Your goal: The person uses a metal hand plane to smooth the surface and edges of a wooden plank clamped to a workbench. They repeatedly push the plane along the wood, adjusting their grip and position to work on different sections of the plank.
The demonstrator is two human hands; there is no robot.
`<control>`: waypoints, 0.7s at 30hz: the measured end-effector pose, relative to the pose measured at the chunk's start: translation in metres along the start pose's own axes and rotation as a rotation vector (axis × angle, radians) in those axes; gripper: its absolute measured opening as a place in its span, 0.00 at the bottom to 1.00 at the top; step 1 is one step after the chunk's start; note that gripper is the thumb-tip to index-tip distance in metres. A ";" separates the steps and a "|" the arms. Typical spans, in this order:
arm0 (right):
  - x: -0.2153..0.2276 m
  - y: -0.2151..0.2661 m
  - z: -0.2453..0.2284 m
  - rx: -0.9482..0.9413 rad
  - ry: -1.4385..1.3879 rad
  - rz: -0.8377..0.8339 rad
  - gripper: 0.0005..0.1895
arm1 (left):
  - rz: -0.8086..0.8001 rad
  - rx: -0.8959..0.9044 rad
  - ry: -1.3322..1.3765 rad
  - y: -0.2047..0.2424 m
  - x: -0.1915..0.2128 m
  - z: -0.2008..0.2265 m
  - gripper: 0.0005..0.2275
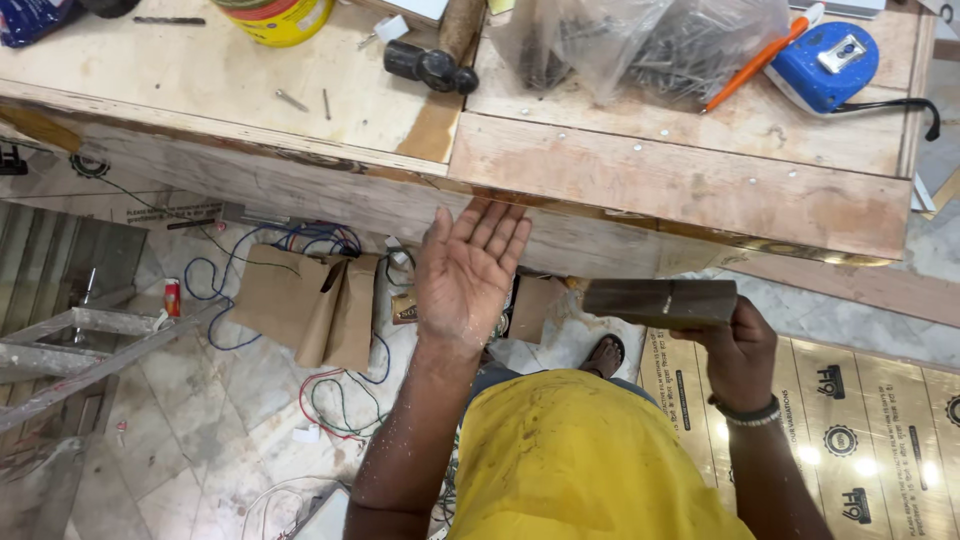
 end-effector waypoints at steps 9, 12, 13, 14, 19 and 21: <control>-0.111 -0.043 -0.008 0.025 -0.344 -0.073 0.17 | 0.202 -0.019 -0.847 0.001 0.113 0.016 0.28; -0.154 -0.056 -0.009 0.052 -0.444 -0.127 0.16 | 0.179 0.032 -1.043 -0.016 0.128 0.025 0.29; -0.165 -0.059 -0.007 0.049 -0.459 -0.142 0.16 | 0.194 0.025 -1.051 -0.023 0.131 0.033 0.30; -0.175 -0.061 -0.002 0.037 -0.579 -0.132 0.16 | 0.150 -0.040 -0.961 -0.029 0.127 0.045 0.29; -0.235 -0.075 0.022 0.067 -0.961 -0.208 0.22 | -0.067 0.003 -0.722 -0.053 0.127 0.091 0.16; -0.261 -0.077 0.031 0.069 -1.002 -0.213 0.21 | -0.038 -0.013 -0.672 -0.053 0.135 0.116 0.16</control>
Point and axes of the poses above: each hand's wrist, its own y-axis away from the middle knuckle, its own x-axis out of the back of the hand, z = x × y, the point moved 9 cm from there along -y, towards the middle knuckle, and after that the axes turned 4 degrees about x, right-handed, at the moved point
